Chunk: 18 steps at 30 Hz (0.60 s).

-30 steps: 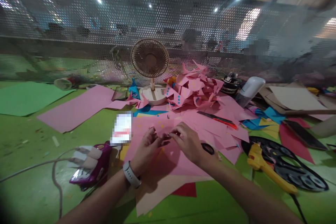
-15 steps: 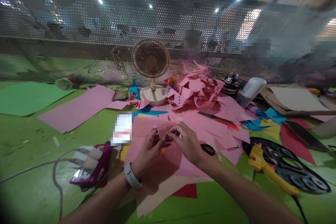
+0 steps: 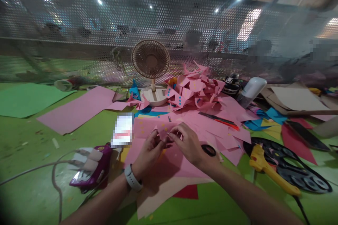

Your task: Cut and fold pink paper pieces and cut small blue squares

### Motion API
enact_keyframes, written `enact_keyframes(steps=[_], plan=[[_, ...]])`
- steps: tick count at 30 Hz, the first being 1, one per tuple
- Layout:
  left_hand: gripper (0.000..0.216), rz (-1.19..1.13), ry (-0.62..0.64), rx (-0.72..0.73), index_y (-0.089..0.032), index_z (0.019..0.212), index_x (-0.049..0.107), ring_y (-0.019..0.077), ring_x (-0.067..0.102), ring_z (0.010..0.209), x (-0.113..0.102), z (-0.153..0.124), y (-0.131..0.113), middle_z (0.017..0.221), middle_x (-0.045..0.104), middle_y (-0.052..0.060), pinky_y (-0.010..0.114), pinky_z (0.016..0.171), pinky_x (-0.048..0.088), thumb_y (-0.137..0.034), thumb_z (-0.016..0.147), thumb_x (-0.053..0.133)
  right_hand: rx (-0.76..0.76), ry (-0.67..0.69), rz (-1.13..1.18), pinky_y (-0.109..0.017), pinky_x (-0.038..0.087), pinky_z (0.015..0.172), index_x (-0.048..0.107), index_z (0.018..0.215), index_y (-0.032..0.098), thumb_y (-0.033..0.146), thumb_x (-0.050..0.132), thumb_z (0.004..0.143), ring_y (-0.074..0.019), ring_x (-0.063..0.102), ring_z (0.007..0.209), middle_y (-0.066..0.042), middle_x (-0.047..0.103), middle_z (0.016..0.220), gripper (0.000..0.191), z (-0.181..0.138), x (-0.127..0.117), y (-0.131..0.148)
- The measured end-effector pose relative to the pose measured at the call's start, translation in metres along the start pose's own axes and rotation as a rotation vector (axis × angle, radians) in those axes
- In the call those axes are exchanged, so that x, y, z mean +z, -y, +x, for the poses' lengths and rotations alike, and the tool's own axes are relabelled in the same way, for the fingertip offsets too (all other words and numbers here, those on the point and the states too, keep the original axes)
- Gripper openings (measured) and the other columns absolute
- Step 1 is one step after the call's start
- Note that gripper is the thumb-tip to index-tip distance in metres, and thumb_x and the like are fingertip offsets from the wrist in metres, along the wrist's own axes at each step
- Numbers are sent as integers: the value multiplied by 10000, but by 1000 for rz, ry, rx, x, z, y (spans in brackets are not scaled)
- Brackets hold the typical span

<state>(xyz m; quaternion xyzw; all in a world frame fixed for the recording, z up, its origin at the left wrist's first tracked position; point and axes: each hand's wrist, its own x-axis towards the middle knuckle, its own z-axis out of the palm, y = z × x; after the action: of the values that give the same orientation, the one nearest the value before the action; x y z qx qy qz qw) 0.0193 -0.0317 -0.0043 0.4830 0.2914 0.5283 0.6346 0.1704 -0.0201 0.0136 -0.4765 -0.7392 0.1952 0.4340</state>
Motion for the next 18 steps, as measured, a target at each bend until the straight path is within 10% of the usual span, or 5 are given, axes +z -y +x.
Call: enact_keyframes(steps=[18], plan=[[176,51,-27,-38,-179,850,495,186,598,875,-2,0,0,892,598,43,355,778,495,-303,802,611,212,29,187,-262,451,594,564,826,181,345,595,778,-129,541,636,-15,607,747,173,6,-4,0]])
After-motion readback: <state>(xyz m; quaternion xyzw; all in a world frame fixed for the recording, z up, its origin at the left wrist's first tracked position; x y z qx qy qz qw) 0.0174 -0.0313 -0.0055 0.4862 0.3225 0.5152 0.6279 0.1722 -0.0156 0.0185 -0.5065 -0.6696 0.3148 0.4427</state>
